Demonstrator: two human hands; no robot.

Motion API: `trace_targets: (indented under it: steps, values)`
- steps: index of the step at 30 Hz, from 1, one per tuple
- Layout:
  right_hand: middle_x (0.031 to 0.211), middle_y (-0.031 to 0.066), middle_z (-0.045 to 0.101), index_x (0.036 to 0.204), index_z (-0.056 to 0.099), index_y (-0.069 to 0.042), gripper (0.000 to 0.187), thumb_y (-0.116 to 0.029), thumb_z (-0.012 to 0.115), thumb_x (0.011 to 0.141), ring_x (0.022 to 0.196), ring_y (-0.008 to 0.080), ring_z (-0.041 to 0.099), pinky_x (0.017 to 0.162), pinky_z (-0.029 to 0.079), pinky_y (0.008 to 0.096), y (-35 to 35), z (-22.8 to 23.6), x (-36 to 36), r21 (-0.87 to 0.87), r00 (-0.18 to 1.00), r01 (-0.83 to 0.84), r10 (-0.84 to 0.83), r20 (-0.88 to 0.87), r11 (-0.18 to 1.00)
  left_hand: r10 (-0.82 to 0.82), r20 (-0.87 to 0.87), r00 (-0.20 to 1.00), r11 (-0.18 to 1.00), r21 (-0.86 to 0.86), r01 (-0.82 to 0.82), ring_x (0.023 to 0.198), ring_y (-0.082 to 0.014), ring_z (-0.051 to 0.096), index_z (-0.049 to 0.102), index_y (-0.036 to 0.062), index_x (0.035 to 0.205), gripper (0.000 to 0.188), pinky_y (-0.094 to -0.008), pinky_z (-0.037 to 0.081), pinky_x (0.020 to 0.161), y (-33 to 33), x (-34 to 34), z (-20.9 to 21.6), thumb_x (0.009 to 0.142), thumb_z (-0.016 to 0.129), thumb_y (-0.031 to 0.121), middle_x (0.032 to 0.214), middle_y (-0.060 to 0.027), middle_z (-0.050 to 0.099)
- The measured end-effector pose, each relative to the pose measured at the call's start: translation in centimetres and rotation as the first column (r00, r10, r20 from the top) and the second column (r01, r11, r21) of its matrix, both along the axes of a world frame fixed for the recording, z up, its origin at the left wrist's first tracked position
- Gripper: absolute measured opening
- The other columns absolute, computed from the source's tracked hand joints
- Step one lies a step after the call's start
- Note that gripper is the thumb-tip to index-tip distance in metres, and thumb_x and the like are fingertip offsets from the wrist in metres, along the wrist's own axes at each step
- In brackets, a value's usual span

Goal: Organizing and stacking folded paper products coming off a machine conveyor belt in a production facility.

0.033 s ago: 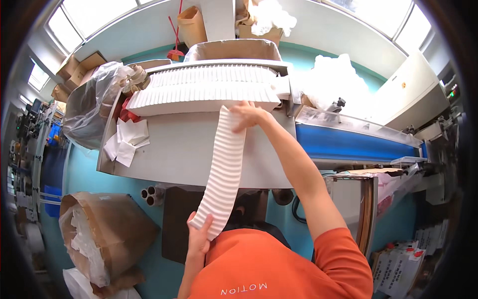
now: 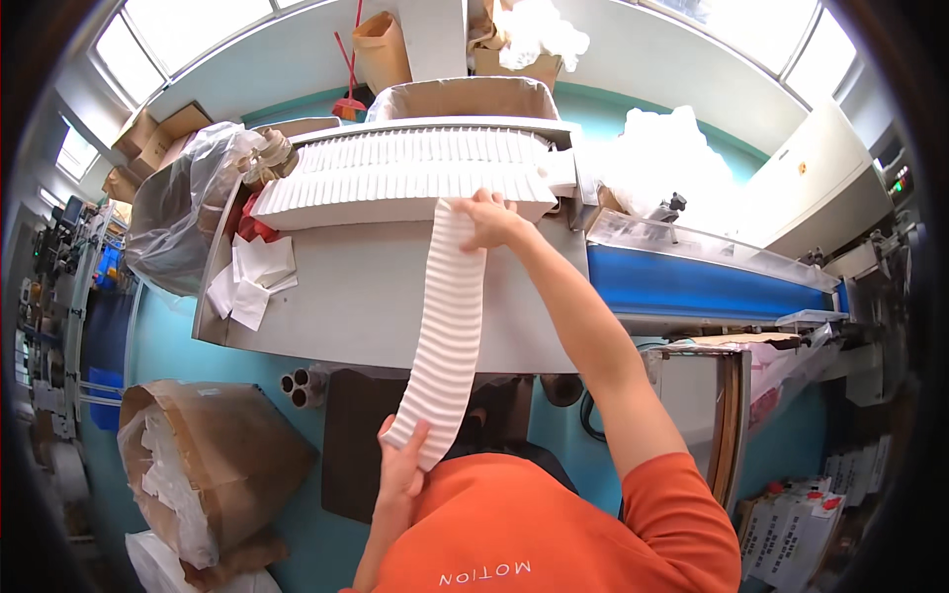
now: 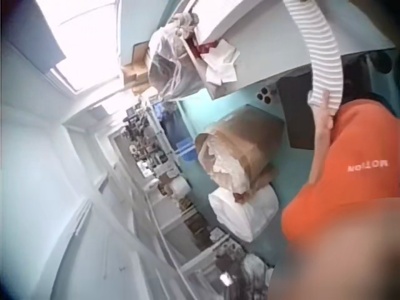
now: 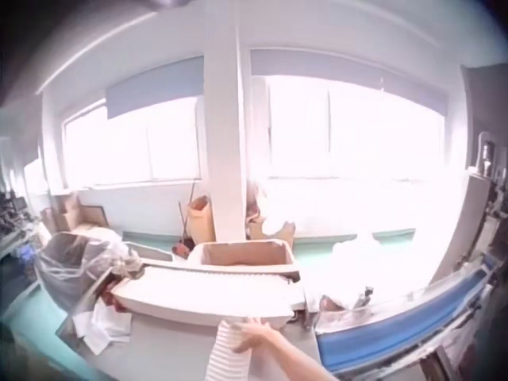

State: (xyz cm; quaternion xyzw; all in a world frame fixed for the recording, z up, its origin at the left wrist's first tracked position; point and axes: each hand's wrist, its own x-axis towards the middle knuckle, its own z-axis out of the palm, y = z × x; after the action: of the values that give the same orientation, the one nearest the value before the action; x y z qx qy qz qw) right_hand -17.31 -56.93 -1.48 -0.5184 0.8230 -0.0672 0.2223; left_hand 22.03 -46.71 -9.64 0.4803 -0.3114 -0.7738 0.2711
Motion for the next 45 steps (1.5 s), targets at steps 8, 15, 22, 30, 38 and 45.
trace_targets:
  steps: [8,15,22,30,38,45]
  values:
    - [0.125,0.0199,0.053,0.111,0.062,-0.004,0.037,-0.018,0.075,0.080,0.119,0.0369,0.050,0.100,0.042,0.0432,19.3,-4.7,6.9,-0.764,0.925,0.375,-0.269,0.269,0.525,-0.345,-0.111,0.932,0.908,0.212,0.361,0.117,-0.0246,0.056,0.046,0.0113,0.137,0.052,-0.0456,0.048,0.096,0.9,-6.9,1.2,0.093,0.064,0.035,0.129,-0.0052,0.057]
    - [0.132,0.0272,0.043,0.111,0.056,-0.003,0.049,-0.027,0.078,0.074,0.123,0.0455,0.040,0.096,0.034,0.0577,54.8,-3.9,17.3,-0.642,-0.201,0.766,-0.938,-0.283,0.029,-0.442,-0.155,0.883,0.836,0.286,0.469,0.110,-0.0275,0.058,0.053,0.0108,0.131,0.055,-0.0454,0.051,0.089,-3.2,-7.1,-0.7,0.087,0.072,0.037,0.124,-0.0074,0.060]
    - [0.133,0.0142,0.039,0.133,0.041,-0.015,0.077,-0.024,0.079,0.067,0.120,0.0371,0.041,0.080,0.047,0.0562,60.7,-2.6,32.1,-0.435,-0.339,0.879,-0.897,-0.285,-0.194,-0.947,0.141,0.290,0.232,-0.323,0.917,0.137,-0.0341,0.035,0.024,0.0203,0.150,0.084,-0.0625,0.026,0.109,-10.2,-7.0,-6.5,0.082,0.073,0.028,0.144,-0.0158,0.045]
    - [0.117,0.0264,0.048,0.119,0.038,0.006,0.085,-0.031,0.086,0.060,0.107,0.0443,0.049,0.092,0.043,0.0518,65.2,-2.4,50.9,-0.382,-0.768,0.632,-0.611,-0.191,-0.674,-0.916,0.212,0.341,0.204,-0.486,0.850,0.115,-0.0335,0.057,0.017,0.0010,0.149,0.096,-0.0438,0.054,0.090,1.3,-5.5,5.6,0.069,0.070,-0.004,0.133,-0.0231,0.050]
    - [0.106,0.0224,0.059,0.112,0.053,0.004,0.052,-0.035,0.070,0.082,0.097,0.0385,0.059,0.083,0.047,0.0497,69.0,-0.8,59.2,-0.200,-0.643,0.533,-0.240,-0.727,-0.822,-0.911,0.069,0.407,0.369,-0.303,0.878,0.117,-0.0350,0.054,0.023,0.0014,0.147,0.089,-0.0457,0.053,0.090,-8.2,-8.3,-2.8,0.072,0.071,-0.002,0.131,-0.0270,0.050]
    - [0.088,0.0107,0.058,0.111,0.056,-0.002,0.030,-0.021,0.067,0.090,0.072,0.0207,0.060,0.064,0.050,0.0325,50.3,-0.5,37.1,-0.760,-0.073,0.574,-0.943,0.325,-0.306,-0.732,-0.469,0.494,0.226,0.516,0.826,0.134,-0.0424,0.036,0.041,-0.0013,0.142,0.062,-0.0560,0.033,0.109,-14.8,-11.8,-4.8,0.093,0.058,0.033,0.142,-0.0253,0.045]
